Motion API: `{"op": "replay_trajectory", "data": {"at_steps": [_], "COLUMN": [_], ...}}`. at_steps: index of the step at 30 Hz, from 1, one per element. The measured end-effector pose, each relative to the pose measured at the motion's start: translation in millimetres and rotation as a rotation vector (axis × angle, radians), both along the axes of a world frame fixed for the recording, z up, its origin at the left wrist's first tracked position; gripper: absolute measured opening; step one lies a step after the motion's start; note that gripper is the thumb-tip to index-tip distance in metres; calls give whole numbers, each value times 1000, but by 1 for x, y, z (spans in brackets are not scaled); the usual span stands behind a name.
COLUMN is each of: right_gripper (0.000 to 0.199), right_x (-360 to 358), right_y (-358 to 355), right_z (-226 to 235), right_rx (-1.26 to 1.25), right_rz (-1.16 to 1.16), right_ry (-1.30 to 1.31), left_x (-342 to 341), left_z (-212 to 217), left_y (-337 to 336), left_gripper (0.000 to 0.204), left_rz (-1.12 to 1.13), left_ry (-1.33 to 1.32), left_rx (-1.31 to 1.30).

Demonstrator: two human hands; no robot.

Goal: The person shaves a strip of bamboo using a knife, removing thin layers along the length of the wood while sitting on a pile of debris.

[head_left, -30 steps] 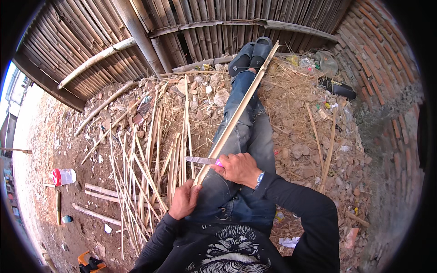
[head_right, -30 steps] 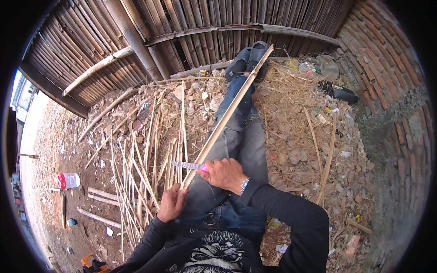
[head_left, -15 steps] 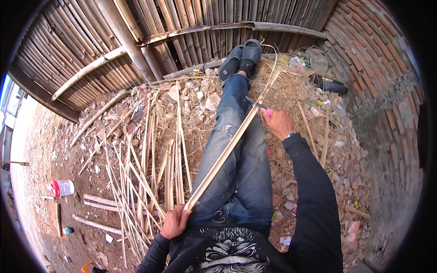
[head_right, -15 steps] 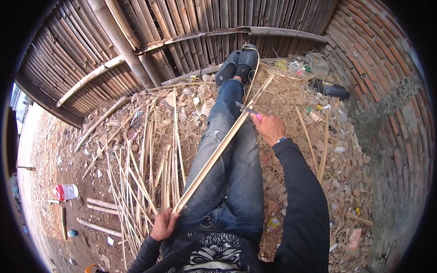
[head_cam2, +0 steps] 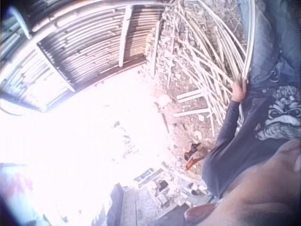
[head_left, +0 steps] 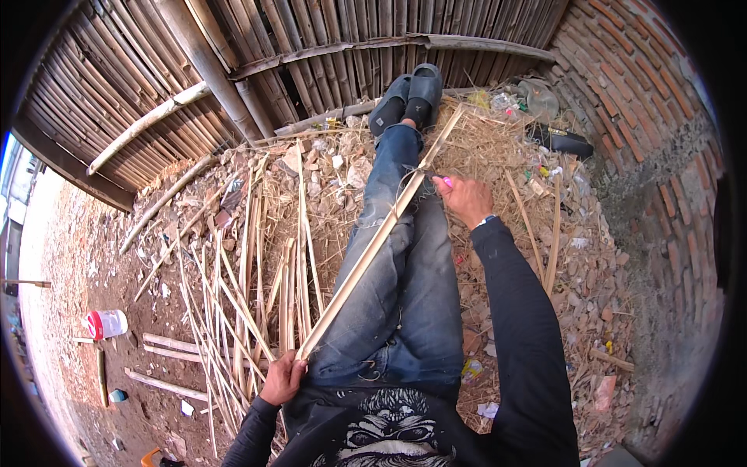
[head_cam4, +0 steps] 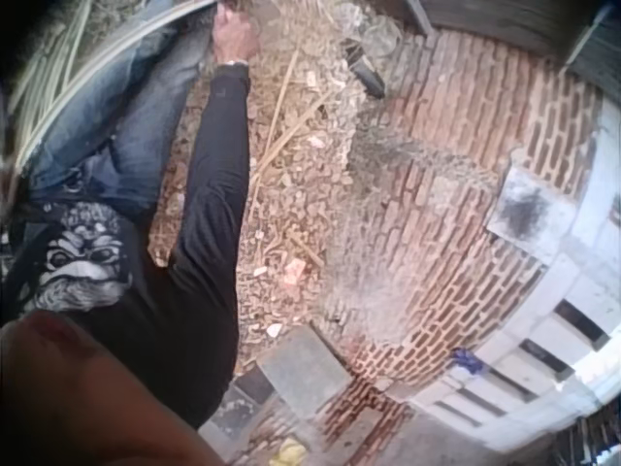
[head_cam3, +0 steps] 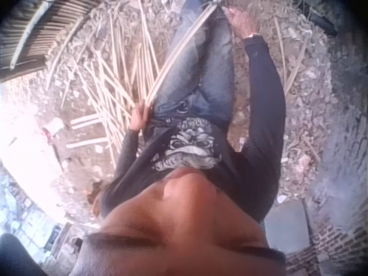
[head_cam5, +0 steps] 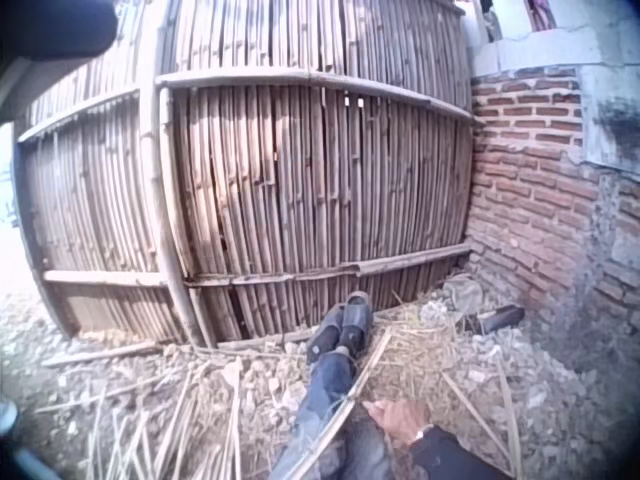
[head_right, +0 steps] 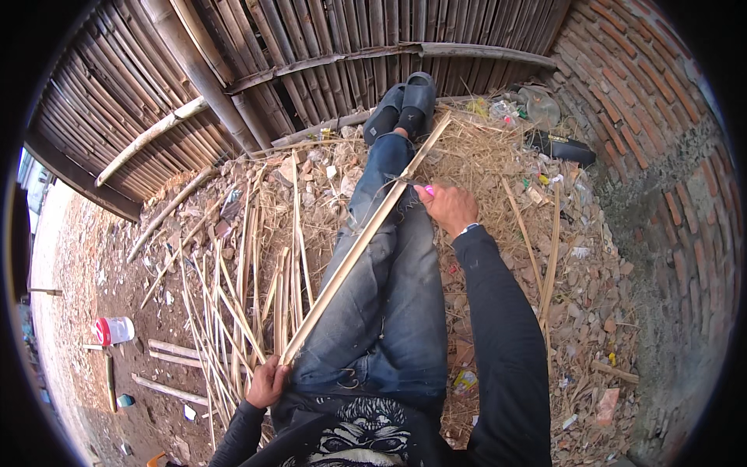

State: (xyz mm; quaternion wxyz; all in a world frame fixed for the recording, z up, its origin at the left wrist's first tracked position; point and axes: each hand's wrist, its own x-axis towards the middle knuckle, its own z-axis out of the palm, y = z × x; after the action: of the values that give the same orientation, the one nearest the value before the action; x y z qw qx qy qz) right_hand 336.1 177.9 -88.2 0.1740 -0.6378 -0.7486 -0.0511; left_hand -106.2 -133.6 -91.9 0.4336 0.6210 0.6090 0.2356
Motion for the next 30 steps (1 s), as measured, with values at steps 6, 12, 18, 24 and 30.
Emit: {"op": "replay_trajectory", "data": {"at_steps": [6, 12, 18, 24, 30], "right_gripper": [61, 70, 70, 29, 57], "right_x": [-37, 45, 14, -40, -68], "right_y": [-23, 33, 11, -17, -13], "right_z": [3, 30, 44, 38, 53], "right_rx": [1, 23, -71, -110, 118], "right_rz": [240, -289, -140, 36, 414], "right_ry": [-82, 196, 588, 636, 571], "left_x": [-11, -36, -63, -53, -50], "left_z": [-25, -17, -37, -26, -9], "left_y": [-6, -17, -43, -31, -32], "left_gripper": [30, 31, 33, 31, 26], "left_rz": [-54, -3, 26, 49, 1], "left_ry": [172, 141, 282, 265, 280], "left_rx": [28, -40, -38, -2, 51]}}
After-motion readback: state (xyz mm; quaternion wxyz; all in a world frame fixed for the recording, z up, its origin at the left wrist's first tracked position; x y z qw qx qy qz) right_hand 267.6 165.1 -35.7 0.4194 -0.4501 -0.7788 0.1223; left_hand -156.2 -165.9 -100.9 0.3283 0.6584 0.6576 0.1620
